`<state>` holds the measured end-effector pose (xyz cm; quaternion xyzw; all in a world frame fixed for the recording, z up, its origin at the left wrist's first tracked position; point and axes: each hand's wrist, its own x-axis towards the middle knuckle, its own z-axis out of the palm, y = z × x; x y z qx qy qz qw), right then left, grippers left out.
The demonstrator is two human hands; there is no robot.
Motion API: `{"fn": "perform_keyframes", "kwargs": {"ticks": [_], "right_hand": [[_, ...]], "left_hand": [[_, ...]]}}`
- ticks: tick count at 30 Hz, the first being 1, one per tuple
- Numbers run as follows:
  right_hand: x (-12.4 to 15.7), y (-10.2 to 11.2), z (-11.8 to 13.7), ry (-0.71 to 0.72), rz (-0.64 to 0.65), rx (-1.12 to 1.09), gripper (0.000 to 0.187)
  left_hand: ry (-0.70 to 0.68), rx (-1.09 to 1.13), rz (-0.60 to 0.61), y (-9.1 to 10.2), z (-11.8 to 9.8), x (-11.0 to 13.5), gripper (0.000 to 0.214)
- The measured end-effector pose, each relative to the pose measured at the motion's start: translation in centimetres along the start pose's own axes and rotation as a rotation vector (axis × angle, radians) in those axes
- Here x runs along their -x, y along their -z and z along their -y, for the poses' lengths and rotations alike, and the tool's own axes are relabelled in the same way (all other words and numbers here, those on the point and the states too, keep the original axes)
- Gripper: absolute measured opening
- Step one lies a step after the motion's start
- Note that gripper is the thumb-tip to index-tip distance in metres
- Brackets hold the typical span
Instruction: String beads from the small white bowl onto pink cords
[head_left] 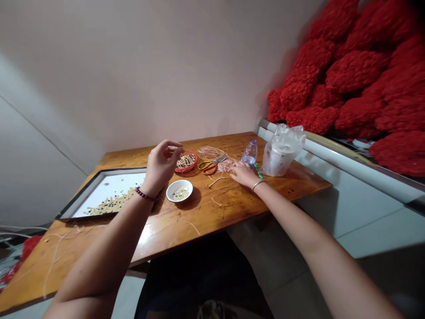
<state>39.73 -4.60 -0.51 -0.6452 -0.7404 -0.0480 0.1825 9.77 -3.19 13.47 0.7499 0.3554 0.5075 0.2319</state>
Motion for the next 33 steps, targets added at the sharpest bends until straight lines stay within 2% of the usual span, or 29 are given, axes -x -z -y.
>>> {"fn": "perform_keyframes", "kwargs": {"ticks": [2,6,12,18,20,22,25,29,33], "right_hand": [[0.8,-1.0,-0.1,0.051,0.086,0.136,0.022],[0.9,-2.0,0.6,0.115,0.125,0.326,0.023],[-0.1,-2.0,1.4,0.180,0.148,0.368,0.021],[0.0,-0.9,1.3,0.105,0.054,0.365,0.023],[0.1,0.1,1.0,0.081,-0.013,0.356,0.024],[0.1,1.1,0.8,0.054,-0.132,0.343,0.022],[0.1,2.2,0.6,0.072,-0.235,0.311,0.021],[0.3,2.4,0.5,0.098,-0.287,0.256,0.022],[0.8,1.7,0.8,0.120,-0.288,0.225,0.021]], "left_hand": [[0.008,-0.003,0.005,0.9,0.0,0.6,0.017],[0.028,-0.071,0.008,2.5,0.1,2.4,0.018],[0.098,-0.180,0.022,5.3,1.0,5.5,0.023],[0.155,-0.479,-0.095,7.9,4.1,11.0,0.022],[0.224,-0.545,-0.081,8.0,5.4,13.1,0.022],[0.286,-0.562,-0.032,7.7,6.6,15.0,0.021],[0.330,-0.604,0.012,6.8,7.8,16.9,0.021],[0.353,-0.600,0.019,6.1,7.9,17.7,0.023],[0.338,-0.565,-0.083,6.2,7.0,17.8,0.023]]}}
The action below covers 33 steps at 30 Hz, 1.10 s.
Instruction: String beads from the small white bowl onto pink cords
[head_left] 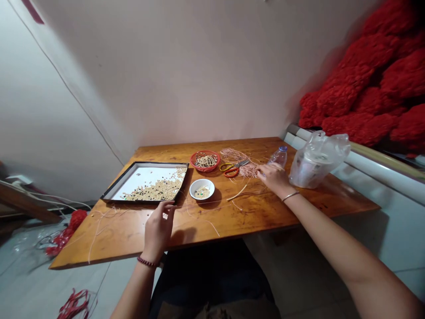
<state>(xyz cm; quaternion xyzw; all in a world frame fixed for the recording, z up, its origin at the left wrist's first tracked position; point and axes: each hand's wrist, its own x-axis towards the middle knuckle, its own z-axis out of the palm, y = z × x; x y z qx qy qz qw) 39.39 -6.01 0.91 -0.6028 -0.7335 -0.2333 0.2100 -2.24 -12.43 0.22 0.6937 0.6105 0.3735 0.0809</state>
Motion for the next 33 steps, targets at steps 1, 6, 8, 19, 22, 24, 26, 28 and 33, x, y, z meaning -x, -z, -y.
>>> {"fn": "perform_keyframes", "kwargs": {"ticks": [1,6,8,19,22,24,26,28,33], "right_hand": [[0.1,-0.1,0.2,0.000,0.000,-0.013,0.020],[0.3,-1.1,0.9,0.008,0.029,-0.070,0.022],[0.2,-1.7,1.1,0.007,0.077,-0.076,0.023],[-3.6,0.0,16.0,-0.152,0.411,-1.582,0.033],[-4.4,-1.4,18.8,-0.220,0.619,-1.782,0.047],[-4.8,-2.9,19.3,-0.301,0.631,-1.807,0.053],[-5.2,-4.4,19.1,-0.367,0.582,-1.789,0.053],[-5.6,-5.5,18.4,-0.441,0.497,-1.787,0.047],[-5.8,-6.0,16.3,-0.727,0.312,-1.957,0.039]], "left_hand": [[0.006,-0.003,-0.036,0.1,-0.1,0.1,0.023],[0.038,-0.072,-0.133,-0.2,0.7,0.4,0.021],[0.055,-0.089,-0.121,-0.7,1.3,0.6,0.019],[-0.258,0.054,0.096,-3.3,-2.5,-1.6,0.018],[-0.357,-0.003,0.086,-4.7,-4.0,-4.9,0.020],[-0.379,-0.055,0.079,-5.7,-4.1,-7.0,0.020],[-0.365,-0.076,0.082,-6.6,-3.7,-8.8,0.019],[-0.335,-0.080,0.099,-7.4,-2.9,-10.1,0.018],[-0.391,-0.215,0.267,-8.1,-1.0,-11.3,0.020]]}}
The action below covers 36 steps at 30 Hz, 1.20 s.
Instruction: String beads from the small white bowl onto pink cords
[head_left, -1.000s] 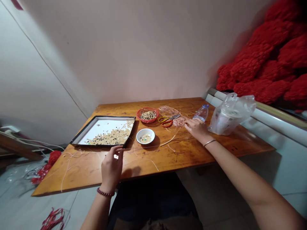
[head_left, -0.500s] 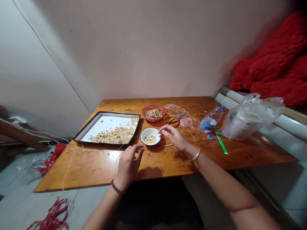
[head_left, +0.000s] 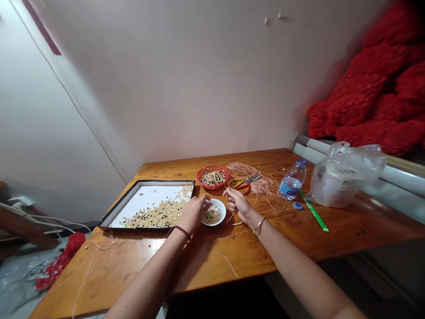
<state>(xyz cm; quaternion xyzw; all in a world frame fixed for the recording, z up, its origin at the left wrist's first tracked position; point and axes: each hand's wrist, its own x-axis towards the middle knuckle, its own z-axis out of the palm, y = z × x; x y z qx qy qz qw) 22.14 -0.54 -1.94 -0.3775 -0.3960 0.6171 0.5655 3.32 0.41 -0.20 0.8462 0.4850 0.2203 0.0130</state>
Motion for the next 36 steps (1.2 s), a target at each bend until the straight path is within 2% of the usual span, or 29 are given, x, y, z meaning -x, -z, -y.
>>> {"fn": "perform_keyframes", "kwargs": {"ticks": [4,11,18,22,28,33,36], "right_hand": [[0.0,0.6,0.3,0.030,-0.070,-0.074,0.030],[-0.1,0.3,-0.6,-0.018,-0.032,-0.049,0.025],[0.0,-0.1,-1.3,-0.006,-0.066,0.122,0.031],[0.3,0.0,-0.8,-0.069,-0.038,0.014,0.033],[0.5,0.5,0.0,-0.276,0.144,-0.237,0.020],[0.3,0.6,-0.2,-0.335,0.200,-0.295,0.020],[0.4,0.7,0.1,-0.322,0.187,-0.280,0.019]], "left_hand": [[-0.058,-0.038,0.124,-0.1,0.4,0.2,0.019],[-0.018,-0.009,0.131,-0.9,0.6,0.1,0.017],[-0.046,0.030,0.000,-1.6,1.0,0.8,0.012],[-0.119,-0.017,-0.097,-1.6,0.5,1.0,0.014],[-0.309,-0.013,-0.247,-1.4,-0.2,1.0,0.023],[-0.327,-0.039,-0.301,-1.1,-0.4,1.0,0.020],[-0.317,-0.083,-0.292,-0.8,-0.3,1.0,0.019]]}}
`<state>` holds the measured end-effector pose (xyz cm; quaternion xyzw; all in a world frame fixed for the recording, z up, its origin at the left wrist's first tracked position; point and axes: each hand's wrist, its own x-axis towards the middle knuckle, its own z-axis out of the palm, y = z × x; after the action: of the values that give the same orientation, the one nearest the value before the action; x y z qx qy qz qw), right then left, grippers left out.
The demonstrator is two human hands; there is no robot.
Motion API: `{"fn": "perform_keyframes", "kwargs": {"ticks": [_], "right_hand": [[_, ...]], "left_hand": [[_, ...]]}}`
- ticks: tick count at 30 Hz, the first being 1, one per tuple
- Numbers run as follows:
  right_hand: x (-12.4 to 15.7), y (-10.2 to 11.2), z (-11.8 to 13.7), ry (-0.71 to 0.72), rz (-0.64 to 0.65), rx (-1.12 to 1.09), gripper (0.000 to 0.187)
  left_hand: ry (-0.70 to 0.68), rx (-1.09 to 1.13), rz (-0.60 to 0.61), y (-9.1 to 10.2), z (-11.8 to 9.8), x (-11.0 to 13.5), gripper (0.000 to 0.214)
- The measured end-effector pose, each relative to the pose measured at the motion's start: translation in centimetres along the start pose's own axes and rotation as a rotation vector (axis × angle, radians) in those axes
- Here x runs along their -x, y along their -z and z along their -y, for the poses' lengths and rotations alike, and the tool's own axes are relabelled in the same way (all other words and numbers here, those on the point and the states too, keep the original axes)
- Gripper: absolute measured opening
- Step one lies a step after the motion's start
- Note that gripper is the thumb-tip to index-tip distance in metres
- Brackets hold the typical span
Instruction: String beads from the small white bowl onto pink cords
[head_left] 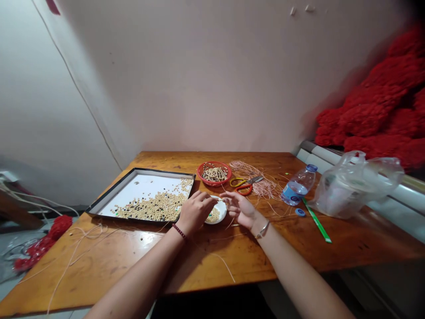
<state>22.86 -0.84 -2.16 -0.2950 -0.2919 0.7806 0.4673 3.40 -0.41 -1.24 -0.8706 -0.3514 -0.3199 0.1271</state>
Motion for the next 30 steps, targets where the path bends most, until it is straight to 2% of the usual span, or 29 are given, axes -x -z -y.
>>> {"fn": "perform_keyframes", "kwargs": {"ticks": [6,14,18,24,30], "right_hand": [[0.33,0.15,0.87,0.087,-0.129,0.040,0.018],[0.35,-0.10,0.40,-0.060,0.015,-0.050,0.021],[0.28,-0.01,0.31,-0.097,0.013,-0.074,0.020],[0.29,0.02,0.24,-0.088,0.027,-0.044,0.020],[0.44,-0.15,0.48,-0.081,-0.012,-0.009,0.018]], "left_hand": [[0.031,0.005,0.002,0.17,0.35,-0.08,0.018],[0.003,0.063,0.011,0.28,-0.12,-0.22,0.019],[0.000,0.041,0.024,0.03,-0.06,-0.07,0.018],[-0.009,0.020,0.011,-0.29,-0.05,0.11,0.019],[0.000,-0.043,0.015,-0.19,0.07,0.04,0.019]]}}
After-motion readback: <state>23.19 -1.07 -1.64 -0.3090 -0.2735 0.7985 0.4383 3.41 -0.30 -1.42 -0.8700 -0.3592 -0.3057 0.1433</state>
